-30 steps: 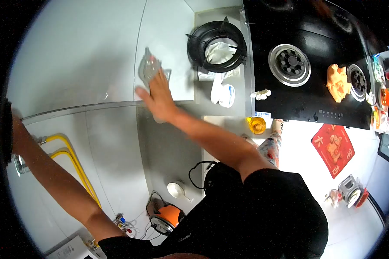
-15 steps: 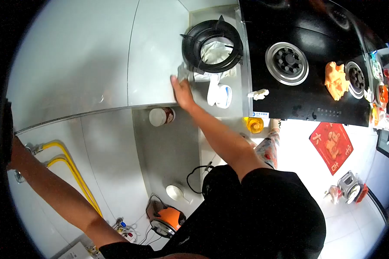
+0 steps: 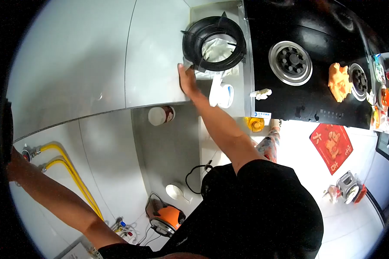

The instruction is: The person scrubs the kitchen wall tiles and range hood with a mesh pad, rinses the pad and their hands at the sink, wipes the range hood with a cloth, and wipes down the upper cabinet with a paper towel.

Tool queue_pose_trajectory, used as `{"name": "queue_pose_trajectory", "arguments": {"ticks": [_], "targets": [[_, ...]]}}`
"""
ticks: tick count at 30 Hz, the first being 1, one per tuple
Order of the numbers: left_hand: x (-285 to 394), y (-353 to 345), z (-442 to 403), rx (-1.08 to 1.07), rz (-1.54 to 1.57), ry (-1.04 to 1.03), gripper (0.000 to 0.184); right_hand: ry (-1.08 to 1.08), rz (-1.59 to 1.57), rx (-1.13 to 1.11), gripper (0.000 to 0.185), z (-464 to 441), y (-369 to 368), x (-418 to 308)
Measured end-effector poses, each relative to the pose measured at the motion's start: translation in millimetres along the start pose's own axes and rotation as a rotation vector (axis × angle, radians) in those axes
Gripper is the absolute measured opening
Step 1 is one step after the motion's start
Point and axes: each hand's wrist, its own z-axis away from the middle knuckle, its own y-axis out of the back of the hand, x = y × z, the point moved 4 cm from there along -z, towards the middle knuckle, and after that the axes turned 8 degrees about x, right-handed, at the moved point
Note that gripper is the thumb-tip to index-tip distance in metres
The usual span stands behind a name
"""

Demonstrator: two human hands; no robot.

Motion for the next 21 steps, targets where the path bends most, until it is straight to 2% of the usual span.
{"name": "queue_pose_trajectory", "arguments": {"ticks": [1,2,4,5,6,7,8,9,10,11,13,14,16,18,19,21], "targets": [[-3,-2,6,-0.068,0.13,0.191,0.036,0.067,-0.067,0.051,0.062,7,-3,-4],[-13,-7,12,0.049,-0.167,-0.178,0.036,0.075,-0.067,0.047,0.062,25,-1,0],[-25,-27,18,0.167,-0.457,-0.545,0.036,-0.029,0.054,0.075,0.064,71,11,15],[-28,-34,20,0.32,-0.59,-0.657,0.036,-0.062,0.092,0.086,0.065,88,17,17],[-26,-34,22,0.391,-0.659,-0.712,0.037,-0.139,0.144,-0.021,0.069,101,21,20],[-23,-33,24,0.468,-0.729,-0.762,0.037,-0.185,0.149,-0.036,0.076,100,17,24],[-19,-26,22,0.36,-0.59,-0.666,0.038,-0.232,0.155,-0.051,0.082,98,13,28],[-19,-27,23,0.296,-0.527,-0.618,0.038,-0.245,0.113,0.027,0.089,76,3,36],[-19,-28,24,0.238,-0.464,-0.567,0.038,-0.252,0.144,0.055,0.095,29,-1,25],[-18,-32,28,0.269,-0.5,-0.541,0.04,-0.299,0.213,-0.022,0.095,1,-7,37],[-21,-36,29,0.3,-0.539,-0.515,0.041,-0.122,0.141,0.061,0.086,-23,-13,40],[-24,-38,28,0.35,-0.616,-0.58,0.041,-0.13,0.141,0.061,0.086,-14,-14,27],[-28,-30,16,0.4,-0.685,-0.64,0.042,-0.093,0.064,-0.119,0.079,22,-17,-30],[-35,-6,-14,0.319,-0.477,-0.564,0.04,0.224,0.128,-0.081,0.079,75,-27,-57],[-34,-7,-13,0.315,-0.472,-0.561,0.04,0.221,0.131,-0.074,0.079,78,-26,-57],[-30,-8,-11,0.34,-0.521,-0.571,0.036,0.359,0.171,-0.078,0.073,85,-23,-55]]}}
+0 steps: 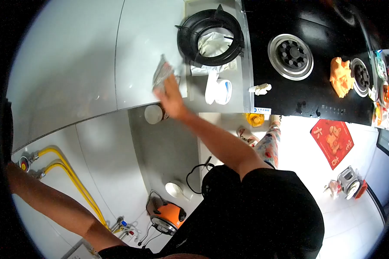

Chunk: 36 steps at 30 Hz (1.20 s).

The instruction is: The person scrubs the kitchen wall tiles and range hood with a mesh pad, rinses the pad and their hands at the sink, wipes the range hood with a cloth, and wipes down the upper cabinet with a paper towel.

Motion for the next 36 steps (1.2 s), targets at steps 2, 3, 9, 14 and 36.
{"name": "queue_pose_trajectory", "arguments": {"ticks": [2,3,9,14,36], "targets": [[-11,17,-36,-0.151,0.126,0.253,0.033,-0.421,-0.092,-0.01,0.078,-20,7,59],[-15,14,-35,-0.226,0.196,0.379,0.032,-0.583,-0.107,-0.015,0.08,-21,14,72],[-1,3,-2,-0.005,-0.038,-0.155,0.028,-0.573,-0.158,-0.092,0.078,56,19,39],[8,4,3,-0.051,-0.018,-0.098,0.029,-0.597,-0.024,0.047,0.077,-30,18,98],[-25,17,-3,-0.072,-0.124,0.012,0.033,-0.387,0.048,0.091,0.078,-91,2,59]]}}
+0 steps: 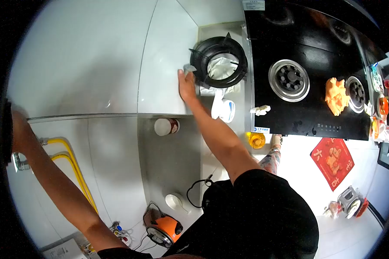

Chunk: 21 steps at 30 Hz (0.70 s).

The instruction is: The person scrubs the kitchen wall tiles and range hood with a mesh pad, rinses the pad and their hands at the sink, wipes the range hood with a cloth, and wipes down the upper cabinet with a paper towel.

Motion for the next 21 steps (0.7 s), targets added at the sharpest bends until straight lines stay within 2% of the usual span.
{"name": "queue_pose_trajectory", "arguments": {"ticks": [3,4,5,6,7,8,9,10,12,13,14,16,17,18,19,20,21], "targets": [[-19,-5,-1,-0.045,-0.129,-0.16,0.029,-0.074,-0.054,0.065,0.081,20,2,57],[-28,-5,0,-0.066,-0.24,-0.292,0.028,-0.151,-0.09,0.06,0.081,23,2,64],[-44,-8,-2,-0.09,-0.4,-0.473,0.026,-0.221,-0.128,0.054,0.081,24,2,63],[-53,-10,0,-0.103,-0.499,-0.604,0.025,-0.263,-0.256,0.099,0.086,31,4,22],[-57,-13,-1,-0.114,-0.505,-0.659,0.024,-0.45,-0.085,0.051,0.086,25,-5,13],[-56,-14,-3,-0.114,-0.416,-0.644,0.023,-0.298,-0.192,0.023,0.084,25,-12,-27],[-43,-12,-6,-0.098,-0.186,-0.576,0.023,-0.137,-0.293,-0.011,0.082,29,-16,-81],[-30,-11,-8,-0.079,0.05,-0.521,0.022,-0.045,-0.257,-0.071,0.079,38,-16,-135],[-20,-9,-2,-0.057,0.039,-0.377,0.02,0.209,-0.189,-0.133,0.077,54,-20,-216],[-16,-8,2,-0.044,0.038,-0.306,0.018,0.371,-0.156,-0.136,0.077,60,-23,-239],[-12,-8,6,-0.03,0.039,-0.236,0.017,0.388,-0.154,-0.13,0.077,58,-25,-240],[-7,-6,9,-0.046,0.025,-0.127,0.019,0.603,-0.048,-0.06,0.079,46,-32,-234],[-4,-5,11,-0.054,0.018,-0.072,0.019,0.565,-0.11,-0.061,0.08,32,-29,-219],[-2,-6,11,-0.088,-0.065,-0.132,0.023,0.322,-0.087,-0.081,0.08,4,-34,-184],[3,-5,11,-0.078,-0.087,-0.165,0.025,0.167,-0.258,-0.107,0.082,-9,-28,-163],[9,-5,12,-0.066,-0.109,-0.198,0.028,0.117,-0.297,-0.014,0.085,-37,-39,-110],[10,-5,11,-0.05,-0.11,-0.187,0.028,-0.044,-0.128,-0.113,0.083,-28,-25,-118]]}}
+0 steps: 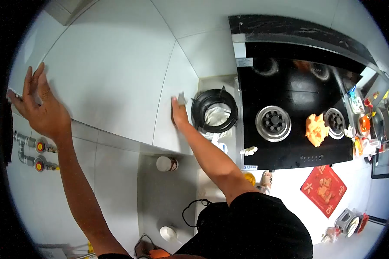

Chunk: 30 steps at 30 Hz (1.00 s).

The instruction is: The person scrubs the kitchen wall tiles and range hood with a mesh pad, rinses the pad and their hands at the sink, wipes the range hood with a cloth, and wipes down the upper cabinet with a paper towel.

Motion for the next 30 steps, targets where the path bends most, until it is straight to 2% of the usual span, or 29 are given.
{"name": "queue_pose_trajectory", "arguments": {"ticks": [3,5,6,7,9,10,12,14,15,22,24,25,27,28,29,30], "targets": [[3,2,-2,0.002,0.085,0.007,0.028,0.063,0.416,0.084,0.069,50,18,2],[5,4,-3,0.025,0.103,-0.033,0.026,0.062,0.539,0.107,0.063,66,28,-20],[1,0,-3,0.022,0.121,-0.049,0.025,0.114,0.434,-0.003,0.056,69,36,-30],[-3,-3,-3,0.019,0.138,-0.064,0.025,0.011,0.147,-0.107,0.052,71,45,-36],[-14,-12,-2,0.038,0.185,-0.11,0.024,-0.414,-0.528,-0.281,0.043,90,60,-85],[-11,-8,-1,0.015,0.155,-0.098,0.024,-0.51,-0.676,-0.338,0.039,95,64,-103],[-5,-1,-1,-0.032,0.094,-0.075,0.025,-0.442,-0.692,-0.447,0.046,89,79,-133],[-1,-2,-1,0.026,0.099,-0.049,0.028,-0.348,-0.765,-0.663,0.06,101,93,-153],[-3,-3,0,0.038,0.083,-0.063,0.029,-0.319,-0.743,-0.685,0.063,102,98,-154],[7,1,-6,0.051,0.039,-0.031,0.036,-0.333,-0.791,-0.716,0.062,128,149,-185],[13,5,-10,-0.04,0.032,0.009,0.038,-0.346,-0.72,-0.654,0.06,134,167,-192],[21,11,-5,-0.031,0.028,0.011,0.038,-0.364,-0.75,-0.658,0.053,131,176,-187],[66,41,7,0.011,0.084,0.125,0.043,-0.339,-0.709,-0.599,0.049,135,194,-192],[96,56,26,-0.05,0.136,0.158,0.044,-0.334,-0.678,-0.529,0.045,136,204,-191],[125,60,67,-0.135,0.381,0.48,0.045,-0.321,-0.684,-0.534,0.045,136,211,-191],[160,66,101,-0.295,0.583,0.536,0.045,-0.284,-0.617,-0.517,0.041,135,221,-188]]}}
